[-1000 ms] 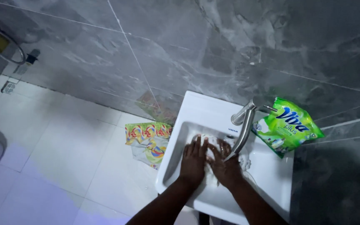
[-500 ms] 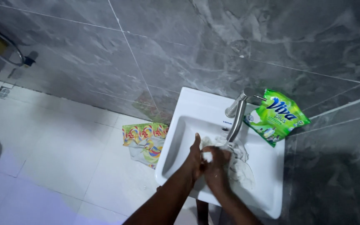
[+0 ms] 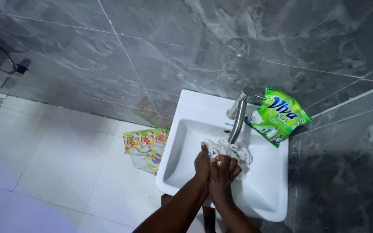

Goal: Washing a white cloth by hand in a bathroom sink.

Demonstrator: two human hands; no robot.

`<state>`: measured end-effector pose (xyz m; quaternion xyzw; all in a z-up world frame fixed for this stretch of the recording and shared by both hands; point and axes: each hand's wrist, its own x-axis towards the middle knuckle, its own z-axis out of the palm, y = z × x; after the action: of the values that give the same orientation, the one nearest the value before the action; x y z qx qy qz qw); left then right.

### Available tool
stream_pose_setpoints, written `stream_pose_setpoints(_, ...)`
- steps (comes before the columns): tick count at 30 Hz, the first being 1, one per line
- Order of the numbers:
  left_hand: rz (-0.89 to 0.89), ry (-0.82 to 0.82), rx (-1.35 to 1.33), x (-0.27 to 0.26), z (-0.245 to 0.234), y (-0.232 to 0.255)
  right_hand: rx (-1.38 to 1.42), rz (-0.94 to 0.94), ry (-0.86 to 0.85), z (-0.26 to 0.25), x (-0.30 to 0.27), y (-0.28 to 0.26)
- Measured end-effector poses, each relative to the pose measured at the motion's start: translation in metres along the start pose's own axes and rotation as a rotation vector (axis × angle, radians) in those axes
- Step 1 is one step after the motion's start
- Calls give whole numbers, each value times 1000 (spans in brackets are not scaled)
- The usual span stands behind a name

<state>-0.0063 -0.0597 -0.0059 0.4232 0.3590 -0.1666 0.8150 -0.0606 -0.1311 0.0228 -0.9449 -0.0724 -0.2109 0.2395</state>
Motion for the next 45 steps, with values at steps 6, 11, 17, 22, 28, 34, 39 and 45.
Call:
stream_pose_setpoints(6, 268, 112, 226, 5, 7, -27, 60, 755, -43, 126, -7, 163)
stream_pose_setpoints(11, 164, -61, 359, -31, 11, 17, 95, 873, -251, 36, 62, 105)
stream_pose_setpoints(17, 184, -266, 586, -64, 16, 77, 181, 824, -187, 73, 54, 143)
stream_pose_setpoints(22, 825, -404, 950, -54, -4, 84, 506, 839, -214, 23, 79, 94)
stream_pose_setpoints(28, 944, -521, 1249, -84, -2, 114, 856, 606, -335, -31, 72, 69)
stream_pose_setpoints(34, 711, -452, 1751, -78, -1, 92, 196, 374, -842, -47, 35, 56)
stream_pose_setpoints(39, 961, -431, 1479, -27, -22, 46, -91, 336, -822, -13, 21, 63)
stream_pose_setpoints(45, 892, -334, 1435, -2, -1, 60, -319, -250, -633, 82, 12, 141)
